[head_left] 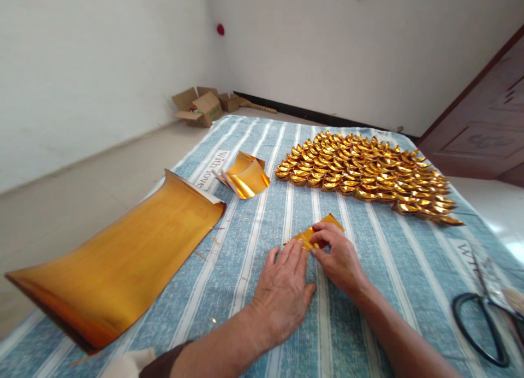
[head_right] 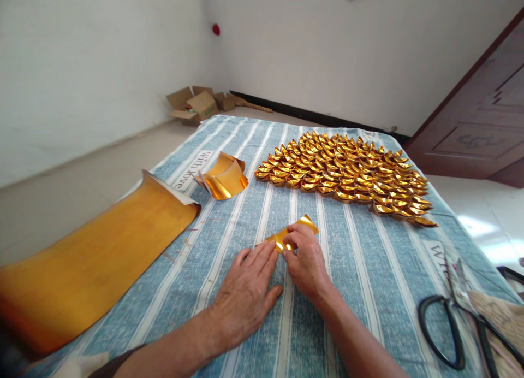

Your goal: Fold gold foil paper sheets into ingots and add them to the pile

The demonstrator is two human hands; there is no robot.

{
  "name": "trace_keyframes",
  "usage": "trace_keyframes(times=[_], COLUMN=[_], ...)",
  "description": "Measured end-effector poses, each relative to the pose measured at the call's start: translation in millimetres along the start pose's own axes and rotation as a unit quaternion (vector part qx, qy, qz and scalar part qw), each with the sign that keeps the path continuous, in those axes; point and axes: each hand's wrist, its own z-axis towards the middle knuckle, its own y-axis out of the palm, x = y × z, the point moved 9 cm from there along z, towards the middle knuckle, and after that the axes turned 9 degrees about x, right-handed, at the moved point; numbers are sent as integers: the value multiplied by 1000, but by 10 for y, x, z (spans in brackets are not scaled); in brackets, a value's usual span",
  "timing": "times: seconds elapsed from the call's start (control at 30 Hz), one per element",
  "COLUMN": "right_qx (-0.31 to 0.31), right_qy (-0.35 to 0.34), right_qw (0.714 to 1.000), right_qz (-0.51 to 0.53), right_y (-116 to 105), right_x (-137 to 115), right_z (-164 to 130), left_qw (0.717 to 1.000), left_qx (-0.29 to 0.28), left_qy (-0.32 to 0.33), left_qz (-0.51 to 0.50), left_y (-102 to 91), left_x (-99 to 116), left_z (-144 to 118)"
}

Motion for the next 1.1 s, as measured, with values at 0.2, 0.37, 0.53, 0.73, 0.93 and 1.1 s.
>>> trace_keyframes(times=[0.2,0.37,0.53,0.73,0.93,1.1], right_qx=[-11,-12,-13,-9,-13,-20], right_qy=[0,-29,-51,-64,-72,-78], right_qw=[1000,999,998,998,997,996], right_qz=[3,-13,-21,-23,-29,-28], right_y=[3,2,9,11,15,12], right_x=[-16,-72,-89,-92,-103,-121], right_z=[6,-2,-10,-13,-13,-12], left_qw=[1000,1000,1000,1000,999,1000], left_qx=[8,7,1,-9,-30,-8], left_qy=[7,5,0,-7,-18,-11], left_qz=[6,9,6,-4,-6,-7], left_y=[15,41,68,39,17,11], left_x=[-5,1,-10,-36,-40,-43], left_z=[-26,-40,-47,-47,-33,-52])
